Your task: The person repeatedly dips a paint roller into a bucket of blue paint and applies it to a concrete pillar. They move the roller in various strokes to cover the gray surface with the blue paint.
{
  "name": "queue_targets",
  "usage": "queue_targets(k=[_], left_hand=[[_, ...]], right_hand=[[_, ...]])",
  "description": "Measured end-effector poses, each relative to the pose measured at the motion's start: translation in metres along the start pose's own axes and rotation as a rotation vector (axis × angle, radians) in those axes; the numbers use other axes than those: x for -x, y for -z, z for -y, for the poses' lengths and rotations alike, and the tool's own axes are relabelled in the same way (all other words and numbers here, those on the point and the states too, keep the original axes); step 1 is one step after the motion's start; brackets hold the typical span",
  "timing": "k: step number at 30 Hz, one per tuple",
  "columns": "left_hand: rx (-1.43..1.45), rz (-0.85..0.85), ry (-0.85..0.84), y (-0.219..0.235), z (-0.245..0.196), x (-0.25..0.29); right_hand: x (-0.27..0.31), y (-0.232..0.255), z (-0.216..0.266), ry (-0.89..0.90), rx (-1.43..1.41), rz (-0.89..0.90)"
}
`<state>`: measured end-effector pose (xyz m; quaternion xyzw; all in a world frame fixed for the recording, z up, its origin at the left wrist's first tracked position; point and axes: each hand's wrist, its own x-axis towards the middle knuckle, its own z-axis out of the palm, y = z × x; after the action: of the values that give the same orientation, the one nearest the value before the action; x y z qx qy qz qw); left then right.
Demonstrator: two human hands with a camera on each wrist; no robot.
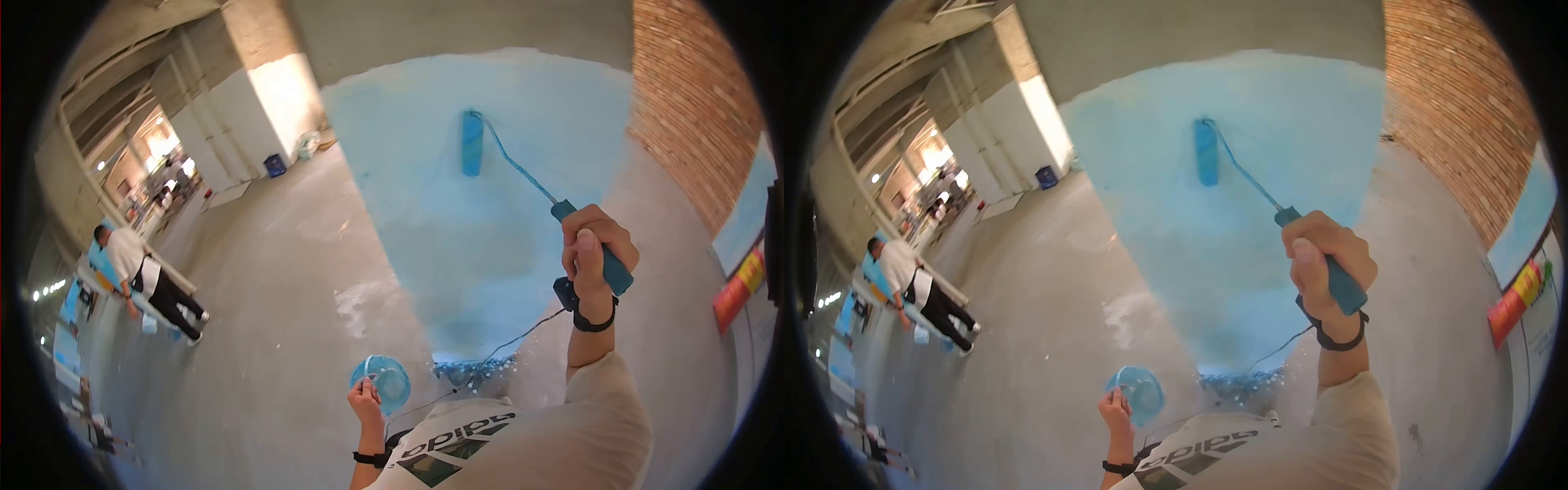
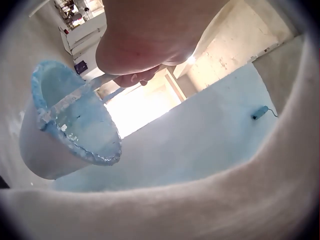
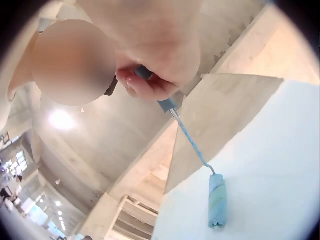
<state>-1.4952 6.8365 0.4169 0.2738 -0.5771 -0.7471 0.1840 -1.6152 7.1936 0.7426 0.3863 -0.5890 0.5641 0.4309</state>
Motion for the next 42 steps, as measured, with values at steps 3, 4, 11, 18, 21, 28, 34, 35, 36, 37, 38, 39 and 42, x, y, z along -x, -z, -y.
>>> queue_targets(k=[3,4,11,18,21,28,34,35,36,37,38,39,42], left_hand=[[-0.02,0.059,0.041,-0.025,0.0,-0.003],[-0.039,0.076,0.052,-0.034,0.0,-0.002],[-0.054,0.198,0.009,-0.097,0.01,0.012],[-0.014,0.168,-0.015,-0.139,0.014,0.046],[0.024,0.099,0.02,-0.146,0.015,0.065],[-0.132,0.113,-0.008,-0.16,0.004,0.079],[-0.148,0.129,0.084,-0.17,-0.011,0.085],[-0.153,0.137,0.068,-0.171,-0.014,0.09],[-0.162,0.146,0.046,-0.168,-0.02,0.093],[-0.181,0.138,0.04,-0.169,-0.026,0.096],[-0.212,0.122,0.042,-0.171,-0.031,0.101],[-0.24,0.106,0.05,-0.171,-0.034,0.105],[-0.237,0.131,0.107,-0.162,-0.034,0.111]], right_hand=[[0.004,0.036,0.001,0.023,0.093,-0.018],[0.005,0.046,0.002,0.027,0.128,-0.063],[0.006,0.129,-0.014,0.033,0.138,-0.184],[0.025,0.165,-0.026,-0.012,-0.03,-0.202],[0.052,0.169,-0.026,-0.013,-0.01,-0.274],[0.169,0.162,-0.05,0.046,0.3,-0.238],[0.196,0.141,-0.035,-0.075,0.273,-0.076],[0.203,0.143,-0.035,-0.094,0.306,-0.038],[0.209,0.143,-0.036,-0.112,0.293,-0.048],[0.214,0.145,-0.041,-0.109,0.279,-0.064],[0.216,0.146,-0.043,-0.108,0.266,-0.077],[0.217,0.148,-0.044,-0.121,0.259,-0.083],[0.218,0.156,-0.038,-0.183,0.322,0.111]])
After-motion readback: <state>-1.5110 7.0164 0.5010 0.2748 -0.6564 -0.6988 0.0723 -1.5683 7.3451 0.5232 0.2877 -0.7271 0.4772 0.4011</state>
